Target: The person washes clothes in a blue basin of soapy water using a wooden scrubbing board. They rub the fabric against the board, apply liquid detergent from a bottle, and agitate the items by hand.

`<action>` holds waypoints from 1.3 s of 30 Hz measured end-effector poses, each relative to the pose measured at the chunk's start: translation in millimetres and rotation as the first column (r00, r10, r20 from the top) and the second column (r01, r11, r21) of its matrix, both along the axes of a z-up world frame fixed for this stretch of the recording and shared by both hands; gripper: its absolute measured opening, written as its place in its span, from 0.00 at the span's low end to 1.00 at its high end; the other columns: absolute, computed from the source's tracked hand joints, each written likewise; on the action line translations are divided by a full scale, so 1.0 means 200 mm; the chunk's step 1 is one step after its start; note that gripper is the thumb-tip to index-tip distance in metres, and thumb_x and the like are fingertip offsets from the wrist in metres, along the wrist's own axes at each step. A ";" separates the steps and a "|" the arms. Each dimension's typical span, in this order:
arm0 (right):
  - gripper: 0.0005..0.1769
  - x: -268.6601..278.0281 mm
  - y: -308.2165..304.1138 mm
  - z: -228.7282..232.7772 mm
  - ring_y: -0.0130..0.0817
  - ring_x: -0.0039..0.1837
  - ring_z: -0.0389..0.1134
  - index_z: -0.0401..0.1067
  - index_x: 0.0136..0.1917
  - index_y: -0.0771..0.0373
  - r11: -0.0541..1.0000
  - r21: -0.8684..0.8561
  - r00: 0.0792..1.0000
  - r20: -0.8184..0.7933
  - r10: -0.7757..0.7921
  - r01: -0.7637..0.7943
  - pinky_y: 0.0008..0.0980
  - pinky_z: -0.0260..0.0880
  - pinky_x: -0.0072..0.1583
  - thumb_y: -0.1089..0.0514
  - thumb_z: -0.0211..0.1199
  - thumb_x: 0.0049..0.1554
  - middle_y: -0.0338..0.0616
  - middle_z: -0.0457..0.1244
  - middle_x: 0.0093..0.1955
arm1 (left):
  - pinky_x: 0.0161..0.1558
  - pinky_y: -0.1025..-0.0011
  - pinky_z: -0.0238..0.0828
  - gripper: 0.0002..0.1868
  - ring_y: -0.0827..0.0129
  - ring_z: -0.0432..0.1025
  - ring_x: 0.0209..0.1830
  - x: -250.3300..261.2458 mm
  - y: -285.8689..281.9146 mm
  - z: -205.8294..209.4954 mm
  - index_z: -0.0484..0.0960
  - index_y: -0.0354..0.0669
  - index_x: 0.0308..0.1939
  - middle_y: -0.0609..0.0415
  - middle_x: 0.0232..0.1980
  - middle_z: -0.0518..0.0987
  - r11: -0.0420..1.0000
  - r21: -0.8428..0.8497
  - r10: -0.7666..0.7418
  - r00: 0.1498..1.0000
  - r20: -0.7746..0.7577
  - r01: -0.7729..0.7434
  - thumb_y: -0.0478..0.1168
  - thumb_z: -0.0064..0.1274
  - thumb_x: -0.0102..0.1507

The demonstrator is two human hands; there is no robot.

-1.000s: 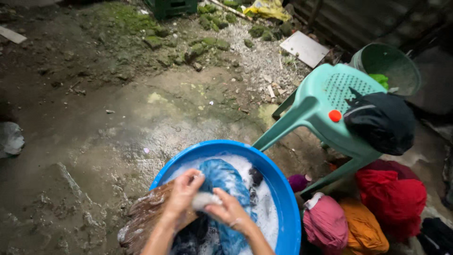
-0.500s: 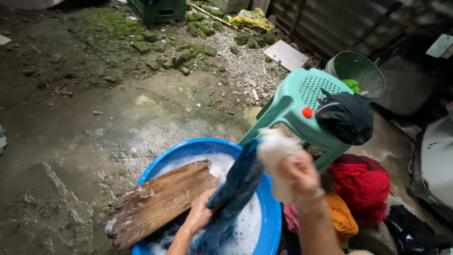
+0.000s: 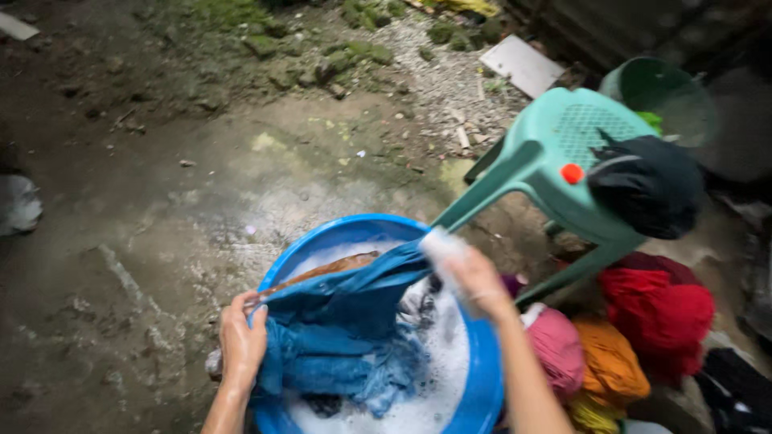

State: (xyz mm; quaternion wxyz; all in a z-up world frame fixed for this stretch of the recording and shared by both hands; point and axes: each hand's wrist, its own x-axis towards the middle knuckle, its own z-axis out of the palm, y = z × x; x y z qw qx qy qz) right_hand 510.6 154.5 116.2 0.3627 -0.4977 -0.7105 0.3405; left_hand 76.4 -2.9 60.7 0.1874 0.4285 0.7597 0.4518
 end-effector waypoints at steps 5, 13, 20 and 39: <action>0.23 -1.03 -0.41 -0.46 0.58 0.65 0.65 0.68 0.65 0.66 0.906 0.423 0.933 0.332 -0.135 -0.019 0.51 0.63 0.69 0.49 0.58 0.63 0.60 0.65 0.64 | 0.68 0.41 0.53 0.31 0.56 0.56 0.75 0.00 -0.22 0.08 0.77 0.53 0.64 0.54 0.73 0.65 0.962 -0.238 -0.269 0.642 -0.718 0.136 0.54 0.51 0.57; 0.13 -1.13 -0.03 -0.67 0.52 0.50 0.70 0.75 0.51 0.52 0.982 0.105 0.831 0.524 -0.189 0.157 0.51 0.69 0.51 0.51 0.50 0.65 0.51 0.70 0.47 | 0.74 0.42 0.40 0.29 0.67 0.54 0.78 -0.04 -0.19 -0.22 0.76 0.58 0.67 0.62 0.77 0.62 0.942 -0.322 -0.319 0.536 -0.782 0.090 0.49 0.48 0.60; 0.15 -1.38 -0.51 -0.93 0.56 0.48 0.69 0.72 0.55 0.61 0.951 0.308 0.970 0.234 -0.063 -0.012 0.51 0.69 0.50 0.55 0.55 0.56 0.58 0.68 0.48 | 0.72 0.38 0.35 0.29 0.64 0.54 0.77 -0.08 -0.13 -0.28 0.76 0.54 0.65 0.59 0.76 0.62 0.967 -0.189 -0.254 0.587 -0.769 0.170 0.48 0.47 0.58; 0.15 -0.95 -0.16 -0.85 0.54 0.48 0.70 0.72 0.55 0.59 0.865 -0.208 0.867 0.319 -0.382 0.457 0.52 0.69 0.51 0.50 0.50 0.66 0.53 0.68 0.44 | 0.74 0.42 0.42 0.32 0.66 0.52 0.79 -0.01 -0.16 -0.08 0.72 0.60 0.72 0.63 0.79 0.58 0.903 -0.427 -0.394 0.482 -0.783 0.044 0.52 0.47 0.62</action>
